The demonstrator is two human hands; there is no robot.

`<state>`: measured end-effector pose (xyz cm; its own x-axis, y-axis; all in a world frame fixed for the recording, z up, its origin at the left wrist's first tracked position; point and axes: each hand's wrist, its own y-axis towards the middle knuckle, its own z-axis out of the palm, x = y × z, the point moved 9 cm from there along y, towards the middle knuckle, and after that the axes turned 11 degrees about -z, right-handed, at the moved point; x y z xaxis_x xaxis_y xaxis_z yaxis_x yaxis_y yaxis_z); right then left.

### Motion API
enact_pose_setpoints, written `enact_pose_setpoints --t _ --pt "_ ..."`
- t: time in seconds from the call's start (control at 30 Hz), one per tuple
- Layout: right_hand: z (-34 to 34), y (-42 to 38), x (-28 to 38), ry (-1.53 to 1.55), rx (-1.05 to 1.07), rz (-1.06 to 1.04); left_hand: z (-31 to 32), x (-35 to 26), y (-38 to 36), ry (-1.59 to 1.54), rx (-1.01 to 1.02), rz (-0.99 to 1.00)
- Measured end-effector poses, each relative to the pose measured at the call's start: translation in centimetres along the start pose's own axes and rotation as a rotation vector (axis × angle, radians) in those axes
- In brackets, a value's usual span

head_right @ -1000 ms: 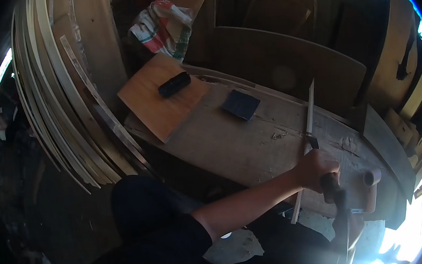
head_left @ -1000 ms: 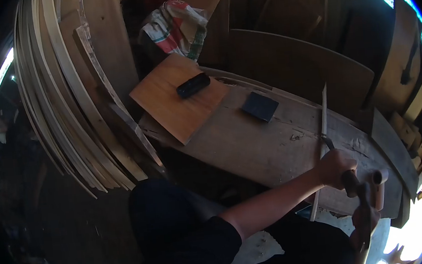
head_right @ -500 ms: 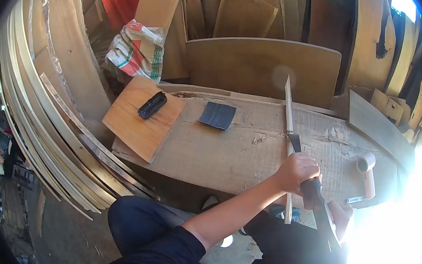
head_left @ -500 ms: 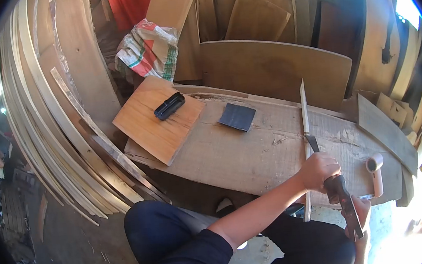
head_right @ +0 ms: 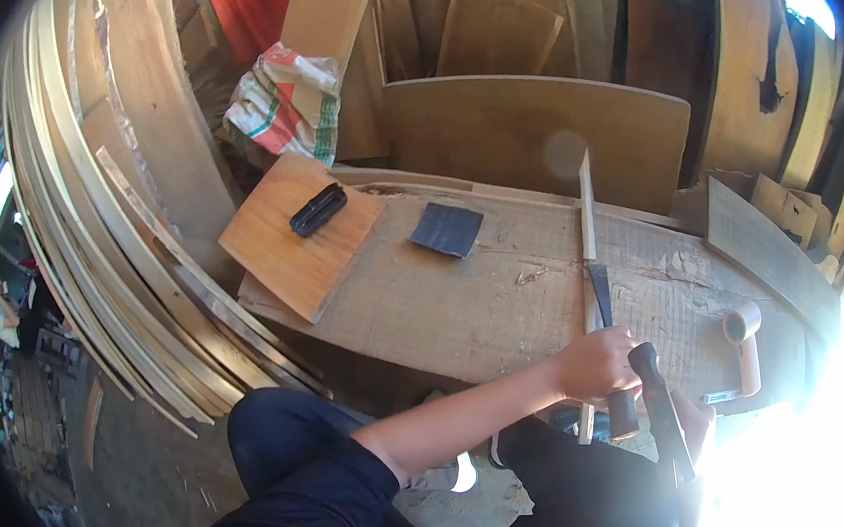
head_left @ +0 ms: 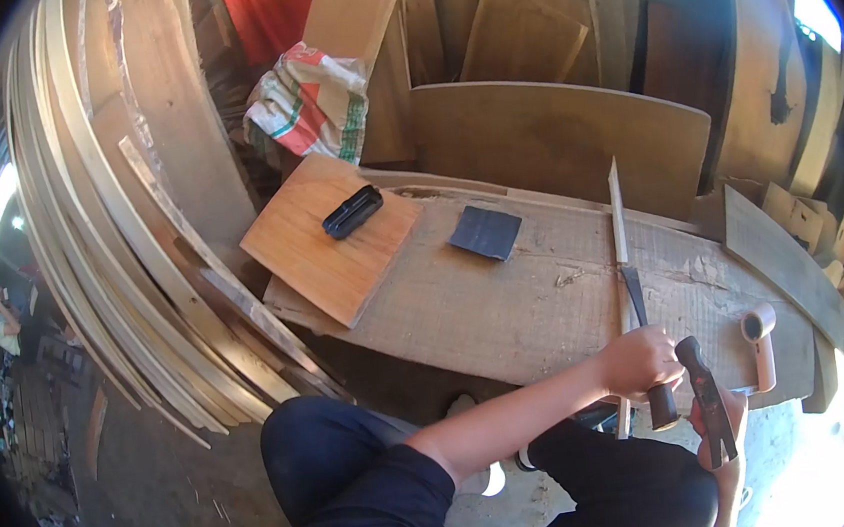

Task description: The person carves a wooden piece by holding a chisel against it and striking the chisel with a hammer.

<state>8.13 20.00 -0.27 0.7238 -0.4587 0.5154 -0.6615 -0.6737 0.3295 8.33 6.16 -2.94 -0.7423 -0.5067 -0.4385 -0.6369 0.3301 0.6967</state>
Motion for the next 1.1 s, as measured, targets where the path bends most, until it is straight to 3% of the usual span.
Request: enact_pose_setpoints --t 0.03,0.23,0.43,0.5,0.57,0.6,0.67,0.73,0.83,0.97,1.1 --pt "0.2 0.1 0.0 0.005 0.003 -0.003 0.9 0.0 -0.2 0.047 0.131 -0.018" --pt "0.4 0.4 -0.6 0.020 -0.008 0.006 1.0 0.8 -1.7 0.262 0.344 -0.152" --pt "-0.2 -0.3 -0.7 0.018 -0.015 0.010 -1.8 0.4 -0.7 0.322 0.344 -0.200" --pt "-0.4 -0.4 -0.8 0.024 -0.025 0.022 -7.3 1.1 0.7 0.282 0.388 -0.281" --pt "-0.4 -0.4 -0.9 0.032 -0.033 0.038 -17.6 1.7 2.5 0.295 0.073 -0.293" --pt "-0.2 -0.5 -0.8 0.040 -0.038 0.048 -24.3 -1.1 4.4 0.424 -0.065 -0.227" --pt "0.4 -0.3 -0.7 0.066 -0.048 0.064 -33.5 -4.6 4.6 0.620 -0.264 -0.294" --pt "1.3 0.0 -0.4 0.099 -0.047 0.070 -39.1 -7.4 1.7 0.755 -0.378 -0.396" --pt "3.0 0.8 0.6 0.158 -0.031 0.059 -42.2 -7.5 -5.3 0.868 -0.398 -0.658" --pt "6.0 2.2 2.9 0.255 0.013 0.026 -41.1 -4.2 -14.9 0.887 -0.315 -0.994" --pt "9.6 3.5 5.4 0.366 0.079 -0.006 -37.6 -0.9 -22.1 0.856 -0.222 -1.197"
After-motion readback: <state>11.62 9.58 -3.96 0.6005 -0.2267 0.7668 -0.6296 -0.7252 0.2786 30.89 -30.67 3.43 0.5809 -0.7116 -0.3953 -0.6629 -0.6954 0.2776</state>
